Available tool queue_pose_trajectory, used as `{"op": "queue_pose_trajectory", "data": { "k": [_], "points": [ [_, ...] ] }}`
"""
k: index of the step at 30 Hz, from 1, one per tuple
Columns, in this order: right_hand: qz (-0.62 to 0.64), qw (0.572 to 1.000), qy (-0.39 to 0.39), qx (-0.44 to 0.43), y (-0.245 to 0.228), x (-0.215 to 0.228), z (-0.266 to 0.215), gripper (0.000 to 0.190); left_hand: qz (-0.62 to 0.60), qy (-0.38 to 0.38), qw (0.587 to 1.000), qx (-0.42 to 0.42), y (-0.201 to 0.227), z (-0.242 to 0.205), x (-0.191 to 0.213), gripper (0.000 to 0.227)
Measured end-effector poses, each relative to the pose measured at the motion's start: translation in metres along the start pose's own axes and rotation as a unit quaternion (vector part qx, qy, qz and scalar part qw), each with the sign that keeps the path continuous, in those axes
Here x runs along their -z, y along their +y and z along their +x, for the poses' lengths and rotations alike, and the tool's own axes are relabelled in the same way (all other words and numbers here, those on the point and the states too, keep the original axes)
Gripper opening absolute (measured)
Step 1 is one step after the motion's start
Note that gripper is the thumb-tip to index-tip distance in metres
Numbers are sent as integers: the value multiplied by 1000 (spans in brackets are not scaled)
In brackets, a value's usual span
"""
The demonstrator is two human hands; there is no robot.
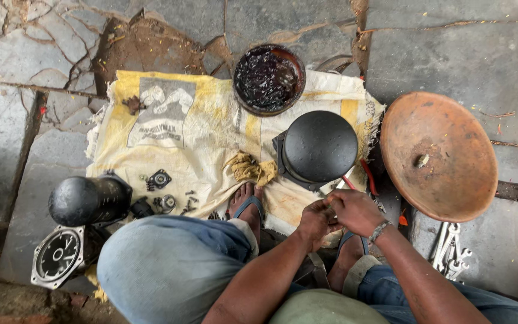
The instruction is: The person applies grease from a small container to the surface and edges of a black cylindrical machine part by hand. The person then uses a thin tool to manipulate small components inside the part while holding it over a cloth spread on the floor.
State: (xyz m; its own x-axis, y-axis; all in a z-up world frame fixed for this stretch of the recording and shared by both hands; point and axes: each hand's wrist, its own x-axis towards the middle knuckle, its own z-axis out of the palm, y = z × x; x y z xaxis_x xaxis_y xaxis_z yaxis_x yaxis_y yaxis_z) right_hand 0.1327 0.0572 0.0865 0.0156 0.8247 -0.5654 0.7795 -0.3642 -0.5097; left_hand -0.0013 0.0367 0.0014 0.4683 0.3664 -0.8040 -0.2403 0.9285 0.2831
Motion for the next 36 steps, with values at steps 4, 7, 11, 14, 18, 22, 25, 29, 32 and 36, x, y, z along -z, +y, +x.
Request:
{"op": "queue_pose_trajectory", "data": {
  "k": [4,7,11,14,18,22,25,29,32,36],
  "points": [
    [-36,998,7,47,-8,2,-6,30,-22,-55,998,-36,-18,16,4,20],
    [0,998,35,50,-10,2,-8,30,-46,-87,994,-49,-29,30,13,17],
    [-10,1000,22,0,-14,-1,5,31,-76,-152,983,-67,-47,50,18,14],
    [34,999,-3,1,-13,-8,16,31,-118,-162,978,-55,-48,61,11,17],
    [135,989,-36,-39,-4,-19,17,32,-287,-151,944,55,-49,85,3,54],
    [127,990,11,-52,-8,-29,10,30,-321,-133,928,133,-59,100,6,49],
    [133,985,50,-94,-18,-33,6,30,-402,-211,886,94,-71,103,8,40],
    [182,975,90,-94,-25,-33,1,30,-353,-220,907,65,-81,108,11,54],
    [194,969,109,-104,-32,-34,-2,31,-354,-238,903,52,-86,115,7,57],
    [208,956,140,-152,-42,-57,-7,29,-351,-224,908,38,-80,120,17,54]
  ]
}}
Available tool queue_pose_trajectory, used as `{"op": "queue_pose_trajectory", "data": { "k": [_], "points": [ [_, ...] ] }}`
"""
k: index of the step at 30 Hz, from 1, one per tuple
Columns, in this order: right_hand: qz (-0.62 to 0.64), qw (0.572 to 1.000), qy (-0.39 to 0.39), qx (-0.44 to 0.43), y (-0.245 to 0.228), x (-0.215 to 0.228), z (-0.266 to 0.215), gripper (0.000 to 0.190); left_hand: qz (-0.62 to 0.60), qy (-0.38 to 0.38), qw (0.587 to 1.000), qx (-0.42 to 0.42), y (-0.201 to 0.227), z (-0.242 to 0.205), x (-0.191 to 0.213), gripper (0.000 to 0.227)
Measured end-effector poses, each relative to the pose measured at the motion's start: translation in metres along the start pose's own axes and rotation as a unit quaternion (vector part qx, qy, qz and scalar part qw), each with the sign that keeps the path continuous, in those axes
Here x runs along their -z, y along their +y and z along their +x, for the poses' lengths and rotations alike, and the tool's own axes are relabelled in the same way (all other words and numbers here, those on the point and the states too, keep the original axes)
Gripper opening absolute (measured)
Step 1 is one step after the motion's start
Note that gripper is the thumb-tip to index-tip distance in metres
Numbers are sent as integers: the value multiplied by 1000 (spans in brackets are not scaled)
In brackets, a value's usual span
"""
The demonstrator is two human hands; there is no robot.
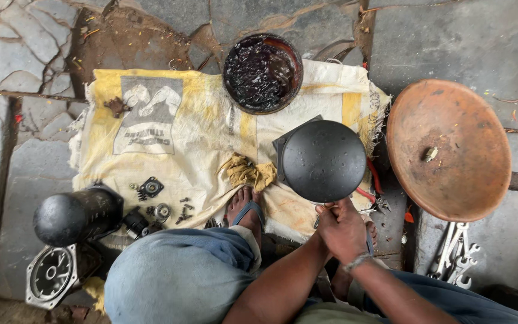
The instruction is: The person applies grease from a small container to the surface and edges of a black cylindrical machine part by hand. The person then uses a thin tool to manipulate small components inside the part while holding it over a cloth spread on the floor.
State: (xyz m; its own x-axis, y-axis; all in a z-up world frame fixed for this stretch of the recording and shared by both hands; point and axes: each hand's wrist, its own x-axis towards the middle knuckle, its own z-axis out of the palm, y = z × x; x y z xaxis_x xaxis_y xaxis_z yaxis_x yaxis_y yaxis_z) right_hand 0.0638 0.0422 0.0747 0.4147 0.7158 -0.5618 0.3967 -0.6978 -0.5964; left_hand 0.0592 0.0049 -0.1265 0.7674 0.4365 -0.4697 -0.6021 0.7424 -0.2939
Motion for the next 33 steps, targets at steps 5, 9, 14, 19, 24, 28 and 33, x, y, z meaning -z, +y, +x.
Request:
{"op": "queue_pose_trajectory", "data": {
  "k": [5,9,14,19,24,28,33],
  "points": [
    [-8,993,75,96,1,6,2,27,76,-69,990,-101,-4,7,-13,49],
    [-44,991,13,125,16,27,17,28,104,27,994,-6,13,-8,-19,45],
    [-98,984,-50,137,14,32,25,32,214,95,972,-4,20,-24,-32,36],
    [10,989,-130,63,9,32,21,30,263,162,951,-32,34,-32,-35,28],
    [6,982,-155,112,15,42,22,25,298,167,936,-79,34,-35,-40,9],
    [1,983,-172,59,18,43,23,25,307,193,927,-98,35,-46,-61,15],
    [-54,989,-104,89,25,54,19,29,341,230,907,-91,33,-71,-95,27]
  ]
}}
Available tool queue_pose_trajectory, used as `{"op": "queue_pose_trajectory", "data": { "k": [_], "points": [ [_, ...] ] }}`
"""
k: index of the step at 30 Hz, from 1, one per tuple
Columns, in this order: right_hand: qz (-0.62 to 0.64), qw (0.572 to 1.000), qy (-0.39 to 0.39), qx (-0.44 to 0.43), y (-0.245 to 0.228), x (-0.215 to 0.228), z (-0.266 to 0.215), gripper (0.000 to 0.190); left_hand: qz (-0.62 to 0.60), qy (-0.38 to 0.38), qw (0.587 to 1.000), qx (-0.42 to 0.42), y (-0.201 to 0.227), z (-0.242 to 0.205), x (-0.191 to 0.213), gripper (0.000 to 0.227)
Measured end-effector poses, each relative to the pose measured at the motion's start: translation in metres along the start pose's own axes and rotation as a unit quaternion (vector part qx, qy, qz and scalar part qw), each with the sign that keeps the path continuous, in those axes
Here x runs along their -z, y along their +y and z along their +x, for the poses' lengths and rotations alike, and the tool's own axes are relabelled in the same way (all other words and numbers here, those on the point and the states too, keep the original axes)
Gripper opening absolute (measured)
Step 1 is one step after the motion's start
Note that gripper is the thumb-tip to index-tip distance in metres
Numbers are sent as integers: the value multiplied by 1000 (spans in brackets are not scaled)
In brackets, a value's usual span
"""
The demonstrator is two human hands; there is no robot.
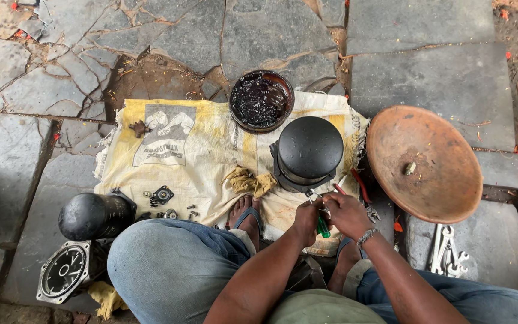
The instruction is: The person applies grease from a small container to the surface and edges of a black cylindrical machine part by hand. The person then uses a thin tool to manipulate small components inside the part while holding it over a cloth spread on the floor.
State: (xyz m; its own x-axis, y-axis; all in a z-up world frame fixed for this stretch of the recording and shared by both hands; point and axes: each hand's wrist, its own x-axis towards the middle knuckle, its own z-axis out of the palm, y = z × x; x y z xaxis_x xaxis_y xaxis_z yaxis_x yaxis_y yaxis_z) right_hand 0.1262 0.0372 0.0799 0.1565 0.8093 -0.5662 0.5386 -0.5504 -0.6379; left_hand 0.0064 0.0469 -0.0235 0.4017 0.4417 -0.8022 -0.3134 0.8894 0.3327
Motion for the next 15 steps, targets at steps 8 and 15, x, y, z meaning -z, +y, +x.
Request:
{"op": "queue_pose_trajectory", "data": {
  "k": [8,15],
  "points": [
    [-156,968,108,164,-27,11,4,27,16,5,1000,19,9,-15,-16,30],
    [-191,978,19,86,-30,23,27,28,-33,3,998,55,11,-10,-22,38]
  ]
}}
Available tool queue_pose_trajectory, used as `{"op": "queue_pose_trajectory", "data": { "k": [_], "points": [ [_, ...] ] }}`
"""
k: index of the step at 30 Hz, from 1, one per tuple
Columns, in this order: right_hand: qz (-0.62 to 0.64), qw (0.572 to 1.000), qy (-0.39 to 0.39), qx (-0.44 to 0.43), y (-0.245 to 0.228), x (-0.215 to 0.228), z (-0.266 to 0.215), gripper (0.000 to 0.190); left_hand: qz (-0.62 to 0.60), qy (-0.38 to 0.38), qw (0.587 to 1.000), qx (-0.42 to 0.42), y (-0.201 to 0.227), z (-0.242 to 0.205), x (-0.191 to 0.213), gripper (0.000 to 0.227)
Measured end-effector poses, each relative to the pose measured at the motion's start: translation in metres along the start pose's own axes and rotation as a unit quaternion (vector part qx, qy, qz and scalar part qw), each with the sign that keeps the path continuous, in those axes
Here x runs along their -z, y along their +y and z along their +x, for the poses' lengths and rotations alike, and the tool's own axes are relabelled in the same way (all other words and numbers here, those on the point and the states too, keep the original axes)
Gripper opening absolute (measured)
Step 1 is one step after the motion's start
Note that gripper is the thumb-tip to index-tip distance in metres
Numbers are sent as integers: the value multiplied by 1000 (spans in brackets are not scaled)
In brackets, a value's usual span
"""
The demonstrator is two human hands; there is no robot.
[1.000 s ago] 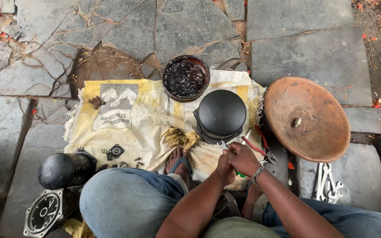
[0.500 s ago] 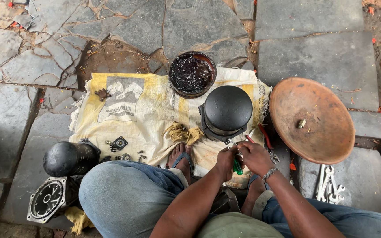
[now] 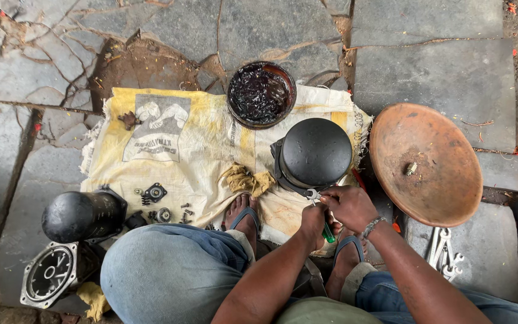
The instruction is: The person applies grease from a small container to the surface and edges of a black cylindrical machine part by hand. The person then uses a thin tool to manipulate small components inside the part while holding it over a cloth spread on the floor.
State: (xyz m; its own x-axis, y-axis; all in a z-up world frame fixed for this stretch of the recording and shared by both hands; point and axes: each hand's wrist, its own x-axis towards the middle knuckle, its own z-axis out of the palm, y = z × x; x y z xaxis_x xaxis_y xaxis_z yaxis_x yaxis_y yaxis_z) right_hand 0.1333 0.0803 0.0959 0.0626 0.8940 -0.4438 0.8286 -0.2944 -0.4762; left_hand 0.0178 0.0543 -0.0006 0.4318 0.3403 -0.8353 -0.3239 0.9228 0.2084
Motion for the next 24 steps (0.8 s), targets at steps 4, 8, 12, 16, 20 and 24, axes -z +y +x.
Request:
{"op": "queue_pose_trajectory", "data": {
  "k": [4,8,12,16,20,24],
  "points": [
    [-1,999,-49,7,6,11,-2,30,-11,18,1000,6,-2,7,0,30],
    [165,980,-94,-64,-5,17,-14,26,0,19,1000,18,-10,20,8,24],
    [165,979,-92,-81,-19,12,-30,24,-5,-5,1000,-9,-18,34,12,23],
    [135,989,47,-44,-17,-1,-32,24,-31,-15,999,-15,-25,45,13,21],
    [72,992,99,38,-12,-12,-28,22,-88,-34,995,-2,-28,56,11,28],
    [98,993,58,-19,-19,-26,-26,23,-117,-47,992,4,-35,60,11,33]
  ]
}}
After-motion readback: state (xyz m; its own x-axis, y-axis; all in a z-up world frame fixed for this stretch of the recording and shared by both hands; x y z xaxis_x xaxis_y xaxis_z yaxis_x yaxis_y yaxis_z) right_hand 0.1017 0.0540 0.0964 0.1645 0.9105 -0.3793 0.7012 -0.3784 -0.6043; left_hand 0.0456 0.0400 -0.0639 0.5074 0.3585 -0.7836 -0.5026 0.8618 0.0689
